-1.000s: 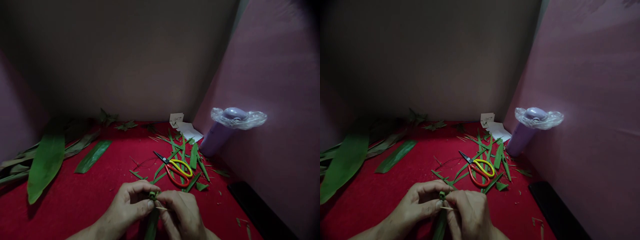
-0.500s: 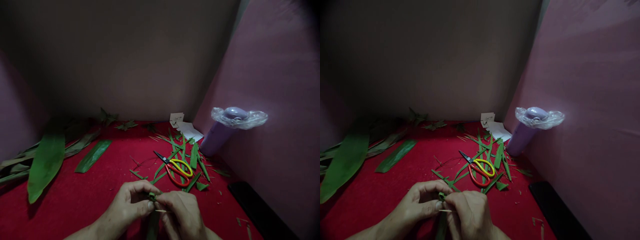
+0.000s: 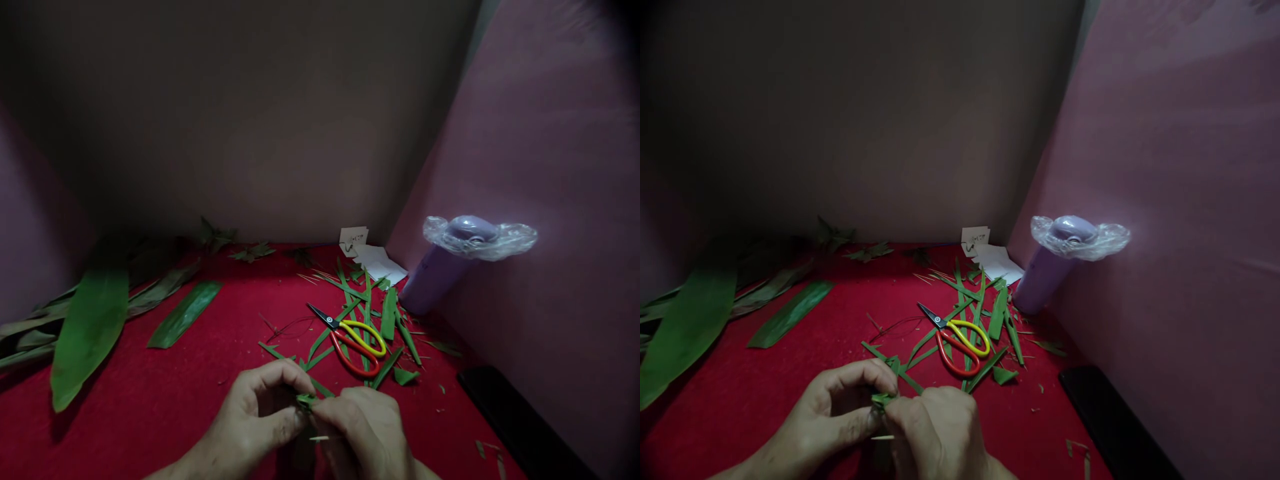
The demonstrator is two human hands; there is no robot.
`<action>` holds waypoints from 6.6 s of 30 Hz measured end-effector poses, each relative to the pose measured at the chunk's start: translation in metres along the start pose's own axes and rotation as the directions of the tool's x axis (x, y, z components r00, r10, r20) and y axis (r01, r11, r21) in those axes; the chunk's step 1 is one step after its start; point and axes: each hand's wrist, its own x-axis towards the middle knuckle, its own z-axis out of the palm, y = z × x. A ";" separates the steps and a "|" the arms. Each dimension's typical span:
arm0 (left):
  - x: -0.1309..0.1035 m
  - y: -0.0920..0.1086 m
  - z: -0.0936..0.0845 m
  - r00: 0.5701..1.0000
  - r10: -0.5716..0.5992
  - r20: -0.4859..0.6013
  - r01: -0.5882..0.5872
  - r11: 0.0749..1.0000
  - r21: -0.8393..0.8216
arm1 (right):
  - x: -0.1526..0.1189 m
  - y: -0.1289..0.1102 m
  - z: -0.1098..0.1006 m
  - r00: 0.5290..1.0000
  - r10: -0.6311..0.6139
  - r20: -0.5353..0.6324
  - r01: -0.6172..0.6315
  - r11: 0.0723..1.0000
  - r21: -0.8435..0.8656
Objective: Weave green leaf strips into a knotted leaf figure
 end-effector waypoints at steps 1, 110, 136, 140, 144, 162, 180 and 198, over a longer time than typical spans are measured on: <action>0.000 -0.001 0.000 1.000 -0.003 -0.002 0.003 1.000 0.000 | 0.000 0.000 0.000 1.000 -0.010 -0.006 0.010 1.000 -0.004; 0.005 -0.002 -0.005 0.961 -0.182 -0.207 0.191 0.981 0.024 | 0.016 0.001 -0.010 0.489 0.796 0.356 -0.745 0.168 0.646; 0.007 -0.004 -0.004 0.974 -0.161 -0.158 0.173 0.983 0.065 | 0.010 0.006 0.000 0.394 0.702 0.593 -0.608 -0.285 0.741; 0.005 0.002 -0.001 0.967 -0.176 -0.185 0.194 0.977 0.085 | 0.009 0.006 0.002 0.392 0.705 0.591 -0.593 -0.298 0.748; 0.004 0.005 0.002 0.958 -0.211 -0.195 0.230 0.970 0.078 | 0.010 0.005 0.002 0.398 0.676 0.621 -0.589 -0.331 0.738; 0.004 0.006 0.002 0.959 -0.215 -0.186 0.241 0.962 0.131 | 0.010 0.005 0.001 0.428 0.613 0.664 -0.594 -0.363 0.718; 0.008 -0.005 -0.005 0.969 -0.202 -0.142 0.213 0.975 0.064 | 0.011 0.004 0.000 0.393 0.691 0.607 -0.687 -0.217 0.693; 0.007 -0.004 -0.003 0.971 -0.167 -0.174 0.183 0.980 0.082 | 0.012 0.003 -0.007 0.470 0.753 0.460 -0.641 -0.067 0.765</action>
